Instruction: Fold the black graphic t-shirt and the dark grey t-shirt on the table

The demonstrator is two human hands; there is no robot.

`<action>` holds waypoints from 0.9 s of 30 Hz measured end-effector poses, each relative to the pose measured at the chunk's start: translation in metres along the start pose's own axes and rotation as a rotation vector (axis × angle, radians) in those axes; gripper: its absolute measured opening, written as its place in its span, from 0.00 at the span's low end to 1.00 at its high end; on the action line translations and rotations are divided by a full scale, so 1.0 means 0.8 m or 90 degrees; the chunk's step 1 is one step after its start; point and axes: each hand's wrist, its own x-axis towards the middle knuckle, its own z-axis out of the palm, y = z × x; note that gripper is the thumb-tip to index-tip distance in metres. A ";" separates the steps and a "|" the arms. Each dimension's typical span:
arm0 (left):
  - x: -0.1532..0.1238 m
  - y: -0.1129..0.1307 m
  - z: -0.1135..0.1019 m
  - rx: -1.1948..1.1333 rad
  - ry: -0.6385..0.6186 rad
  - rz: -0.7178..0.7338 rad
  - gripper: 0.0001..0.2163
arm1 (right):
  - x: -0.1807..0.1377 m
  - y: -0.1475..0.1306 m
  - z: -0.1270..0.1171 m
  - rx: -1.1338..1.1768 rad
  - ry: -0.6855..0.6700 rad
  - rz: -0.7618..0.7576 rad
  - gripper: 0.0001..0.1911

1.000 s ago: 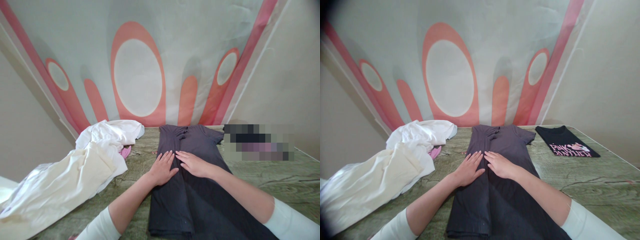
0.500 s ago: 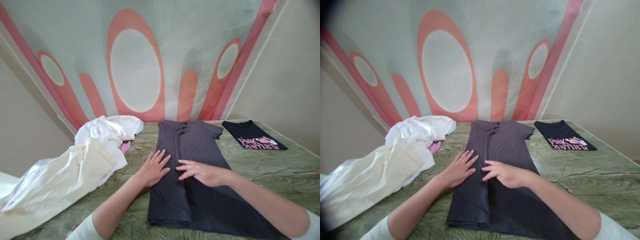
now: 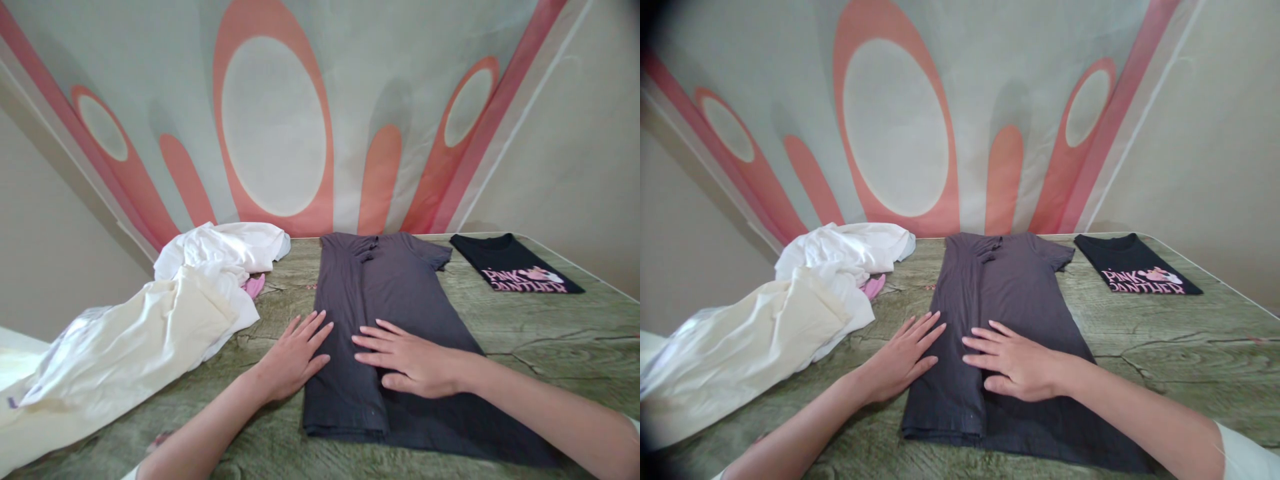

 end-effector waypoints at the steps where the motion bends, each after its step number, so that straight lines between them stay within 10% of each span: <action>1: 0.001 0.000 0.000 -0.003 0.001 0.001 0.23 | -0.005 -0.010 -0.004 0.024 -0.024 -0.028 0.24; 6: 0.007 0.007 -0.003 -0.027 0.003 0.024 0.21 | -0.007 -0.022 -0.019 0.106 -0.061 -0.064 0.21; 14: 0.005 0.010 -0.003 -0.042 -0.012 0.053 0.24 | 0.082 0.094 -0.017 -0.080 0.258 0.273 0.33; 27: 0.007 0.003 -0.002 -0.048 -0.006 0.036 0.24 | 0.143 0.170 -0.027 -0.184 0.185 0.501 0.38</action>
